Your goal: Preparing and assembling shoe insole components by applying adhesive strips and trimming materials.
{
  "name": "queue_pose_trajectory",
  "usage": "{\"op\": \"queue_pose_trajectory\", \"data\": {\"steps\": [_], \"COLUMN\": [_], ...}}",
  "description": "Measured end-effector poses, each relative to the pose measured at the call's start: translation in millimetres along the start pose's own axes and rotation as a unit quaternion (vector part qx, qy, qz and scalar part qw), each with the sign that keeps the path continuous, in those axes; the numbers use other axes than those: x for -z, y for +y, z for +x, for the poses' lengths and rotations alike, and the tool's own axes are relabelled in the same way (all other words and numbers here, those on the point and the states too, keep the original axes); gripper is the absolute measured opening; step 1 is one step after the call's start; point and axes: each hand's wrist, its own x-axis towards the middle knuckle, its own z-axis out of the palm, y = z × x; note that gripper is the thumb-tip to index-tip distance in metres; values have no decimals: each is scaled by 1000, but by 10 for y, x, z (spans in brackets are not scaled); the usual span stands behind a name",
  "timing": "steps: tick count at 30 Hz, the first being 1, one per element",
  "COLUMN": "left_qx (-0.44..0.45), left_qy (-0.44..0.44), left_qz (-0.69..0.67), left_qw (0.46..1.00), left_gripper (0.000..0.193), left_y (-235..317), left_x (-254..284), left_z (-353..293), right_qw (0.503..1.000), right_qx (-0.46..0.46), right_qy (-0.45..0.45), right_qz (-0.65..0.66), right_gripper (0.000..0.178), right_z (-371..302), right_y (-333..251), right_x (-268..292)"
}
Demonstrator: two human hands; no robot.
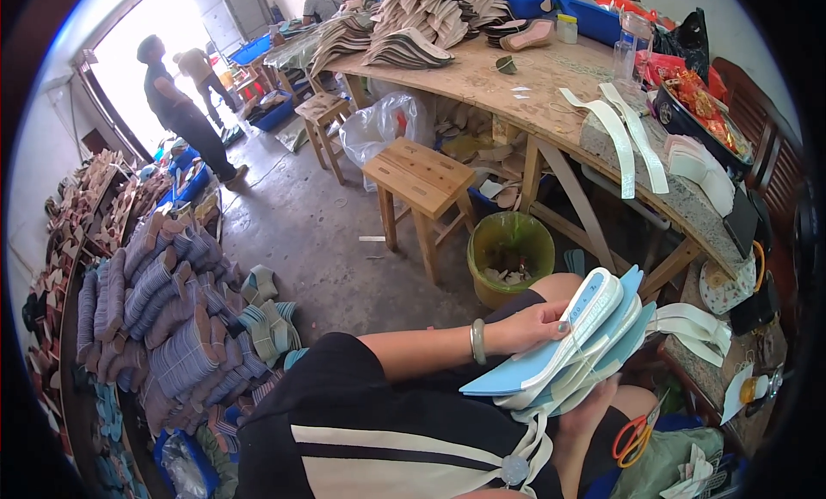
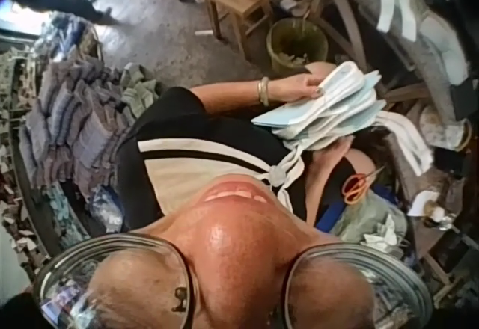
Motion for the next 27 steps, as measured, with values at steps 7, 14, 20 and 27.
{"op": "queue_pose_trajectory", "data": {"steps": [7,14,20,27], "left_qx": [-26,-15,-32,-66], "left_qy": [57,121,17,-155], "left_qz": [324,233,263,389], "left_qw": [944,965,964,906], "left_gripper": [86,73,71,68], "left_y": [316,276,163,-107], "left_x": [-180,-64,-884,-1492], "left_z": [156,327,637,1011], "right_qw": [994,942,905,900], "right_qx": [60,181,290,364], "right_qy": [29,117,179,183], "right_qz": [-85,-258,-254,-153], "right_gripper": [47,84,84,82], "right_z": [129,171,-150,-796], "right_y": [-31,-33,-419,-689], "right_x": [-78,-311,-259,-31]}}
